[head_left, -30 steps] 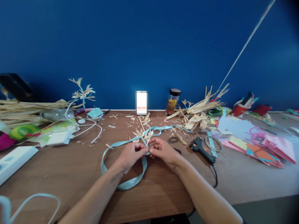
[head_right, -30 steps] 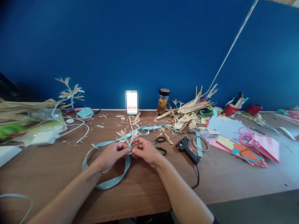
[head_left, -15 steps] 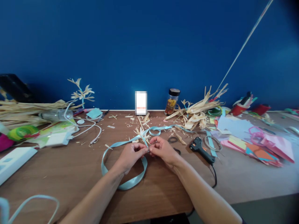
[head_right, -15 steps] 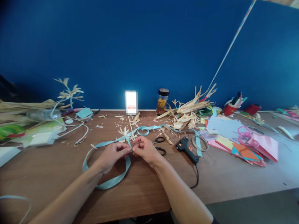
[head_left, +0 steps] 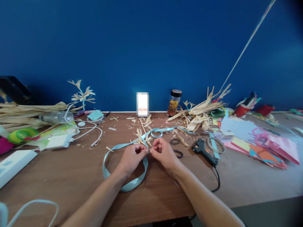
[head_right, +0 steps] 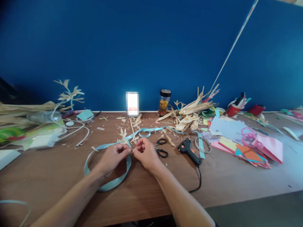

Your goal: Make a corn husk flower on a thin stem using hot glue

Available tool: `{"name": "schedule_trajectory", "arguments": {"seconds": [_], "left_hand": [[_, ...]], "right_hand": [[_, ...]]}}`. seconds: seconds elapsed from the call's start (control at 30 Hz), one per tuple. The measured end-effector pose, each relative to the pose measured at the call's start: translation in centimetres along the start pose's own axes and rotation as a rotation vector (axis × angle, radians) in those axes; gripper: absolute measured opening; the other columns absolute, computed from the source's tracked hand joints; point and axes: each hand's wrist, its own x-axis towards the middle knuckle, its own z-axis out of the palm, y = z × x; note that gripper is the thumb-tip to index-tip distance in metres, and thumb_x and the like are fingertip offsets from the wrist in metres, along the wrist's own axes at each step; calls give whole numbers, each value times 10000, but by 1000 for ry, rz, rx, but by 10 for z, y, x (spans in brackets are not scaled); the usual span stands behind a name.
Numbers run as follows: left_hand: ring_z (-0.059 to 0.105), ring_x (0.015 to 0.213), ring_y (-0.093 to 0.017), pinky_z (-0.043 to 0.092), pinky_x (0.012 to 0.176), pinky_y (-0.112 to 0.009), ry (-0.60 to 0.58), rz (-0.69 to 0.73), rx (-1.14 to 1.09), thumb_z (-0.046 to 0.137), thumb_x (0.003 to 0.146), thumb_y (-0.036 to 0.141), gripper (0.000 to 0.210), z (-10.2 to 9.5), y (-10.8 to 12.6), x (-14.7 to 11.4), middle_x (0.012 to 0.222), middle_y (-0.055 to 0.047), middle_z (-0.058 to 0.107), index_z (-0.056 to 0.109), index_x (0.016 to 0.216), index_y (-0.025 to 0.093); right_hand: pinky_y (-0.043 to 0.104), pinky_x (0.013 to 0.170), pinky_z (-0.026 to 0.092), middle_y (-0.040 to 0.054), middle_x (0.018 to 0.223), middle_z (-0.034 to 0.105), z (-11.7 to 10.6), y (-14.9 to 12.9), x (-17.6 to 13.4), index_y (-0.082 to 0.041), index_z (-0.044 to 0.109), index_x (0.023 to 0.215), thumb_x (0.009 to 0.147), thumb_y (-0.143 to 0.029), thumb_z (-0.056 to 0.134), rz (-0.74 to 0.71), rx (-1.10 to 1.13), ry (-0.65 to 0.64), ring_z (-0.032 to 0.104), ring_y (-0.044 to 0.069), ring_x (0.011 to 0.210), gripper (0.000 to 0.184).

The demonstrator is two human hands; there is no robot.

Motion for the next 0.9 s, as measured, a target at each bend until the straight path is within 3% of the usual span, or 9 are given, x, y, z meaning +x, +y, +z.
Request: {"name": "schedule_trajectory", "arguments": {"seconds": [0.1,0.23,0.33,0.57,0.77,0.9], "left_hand": [[378,518,-90,303,515,-215,-5,23,6,553,690,304,176,-1,3,-1,550,29,467,562,622,141],[397,528,-96,317,539,-221,-126,19,-38,537,705,329,203,-2,5,-2,566,23,479,562,638,139],[415,547,-103,325,557,-226,-217,32,-36,545,699,341,218,-1,5,-3,589,11,507,581,656,130],[377,515,-89,282,503,-212,-266,61,-60,555,696,359,244,0,5,-5,545,25,469,562,613,130],[336,464,-70,242,457,-203,-274,34,-75,599,650,397,291,1,4,-7,496,36,433,528,544,135],[354,458,-69,254,459,-200,-226,-30,-148,619,629,385,273,3,6,-8,487,36,452,549,575,126]], "right_hand": [[217,546,404,-27,641,544,-2,-3,1,-186,491,821,688,-290,584,51,63,-47,506,92,557,193],[200,494,383,-23,616,525,-5,-8,2,-172,558,864,752,-386,508,117,103,-79,468,77,518,246],[193,494,377,-21,615,527,-6,-13,1,-154,579,792,732,-407,534,127,85,-150,451,66,505,263],[183,452,347,-5,626,562,-10,-25,-1,-145,564,769,700,-352,576,97,-96,-200,439,65,477,219],[193,475,341,-3,571,574,-13,-28,1,-142,590,655,655,-274,580,22,-449,-106,466,92,523,132],[203,481,348,-3,572,567,-7,-27,1,-145,574,628,662,-288,557,11,-502,-1,466,95,519,148]]}}
